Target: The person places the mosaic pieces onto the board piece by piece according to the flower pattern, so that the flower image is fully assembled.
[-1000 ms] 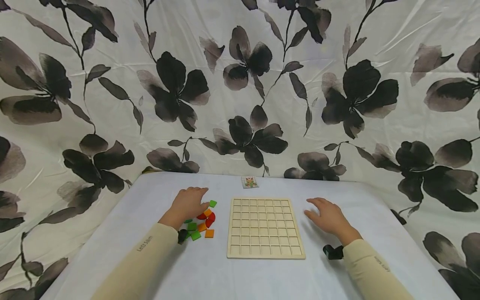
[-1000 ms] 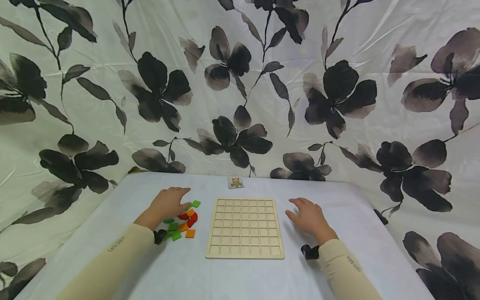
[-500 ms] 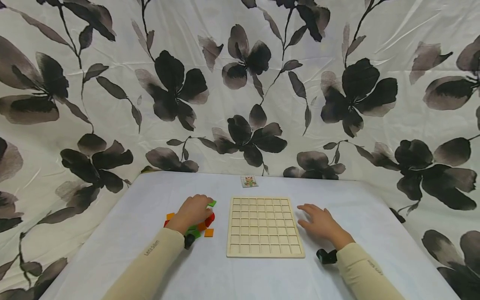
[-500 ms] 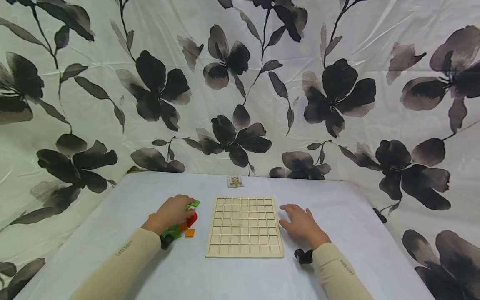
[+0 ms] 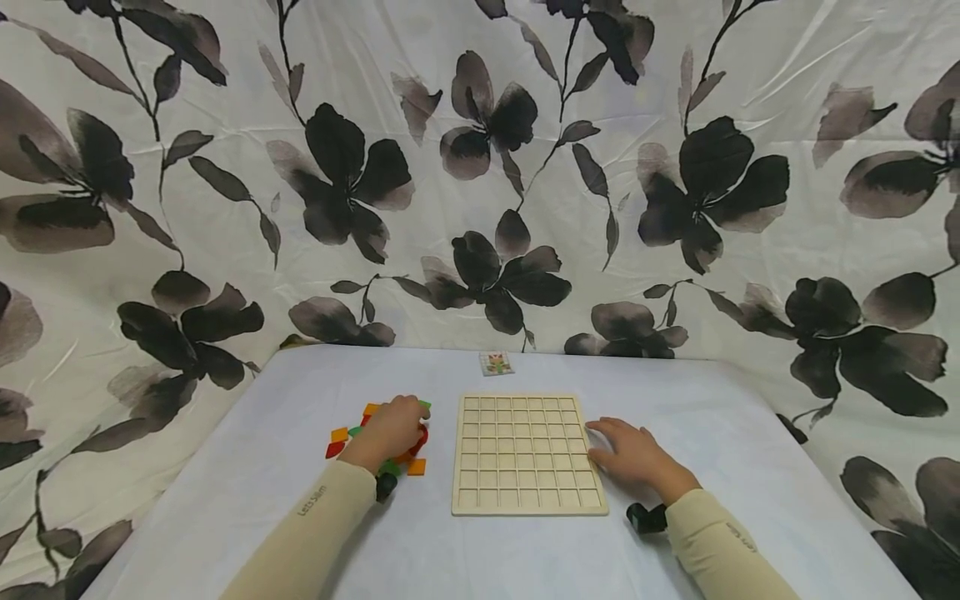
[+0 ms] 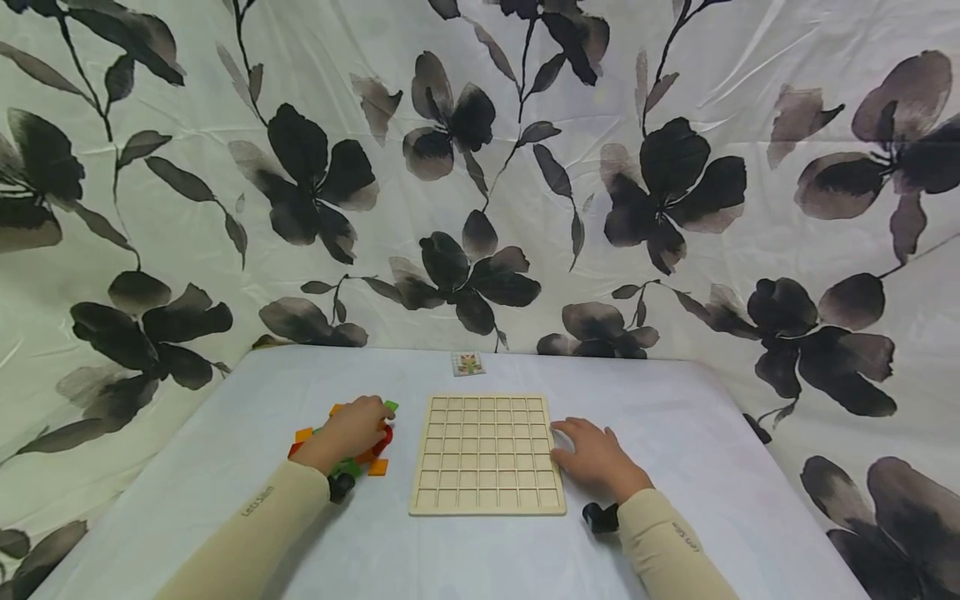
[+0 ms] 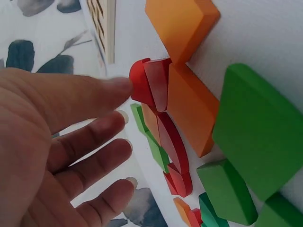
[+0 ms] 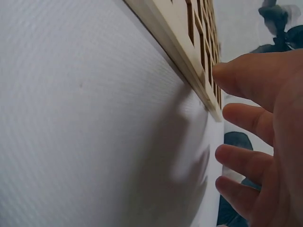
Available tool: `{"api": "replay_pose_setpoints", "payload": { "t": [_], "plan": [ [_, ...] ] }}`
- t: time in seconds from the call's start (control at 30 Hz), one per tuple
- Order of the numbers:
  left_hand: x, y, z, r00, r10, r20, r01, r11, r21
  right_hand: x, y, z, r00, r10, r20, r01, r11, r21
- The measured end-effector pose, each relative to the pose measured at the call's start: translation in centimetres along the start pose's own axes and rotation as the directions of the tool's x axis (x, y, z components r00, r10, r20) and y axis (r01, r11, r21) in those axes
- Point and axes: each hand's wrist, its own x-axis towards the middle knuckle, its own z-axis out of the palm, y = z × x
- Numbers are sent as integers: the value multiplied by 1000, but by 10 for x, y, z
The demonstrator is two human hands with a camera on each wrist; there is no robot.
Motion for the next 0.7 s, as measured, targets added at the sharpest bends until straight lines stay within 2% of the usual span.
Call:
{"api": "replay_pose_setpoints", "payload": {
  "t": [0.3,0.47,0.7],
  "plan": [
    [1,1,6,999,-22,33,22,1000,-2,-1,-2,3,1000,-6,25,6,1000,-13],
    [4,-1,8,1000,-18,19,18,1000,-4,0,-3,2,999,-9,35,10,1000,-23],
    [5,-2,3,1000,7,3,-7,1000,-14,0,-7,1,999,-11,46,12,1000,-21]
  ]
}}
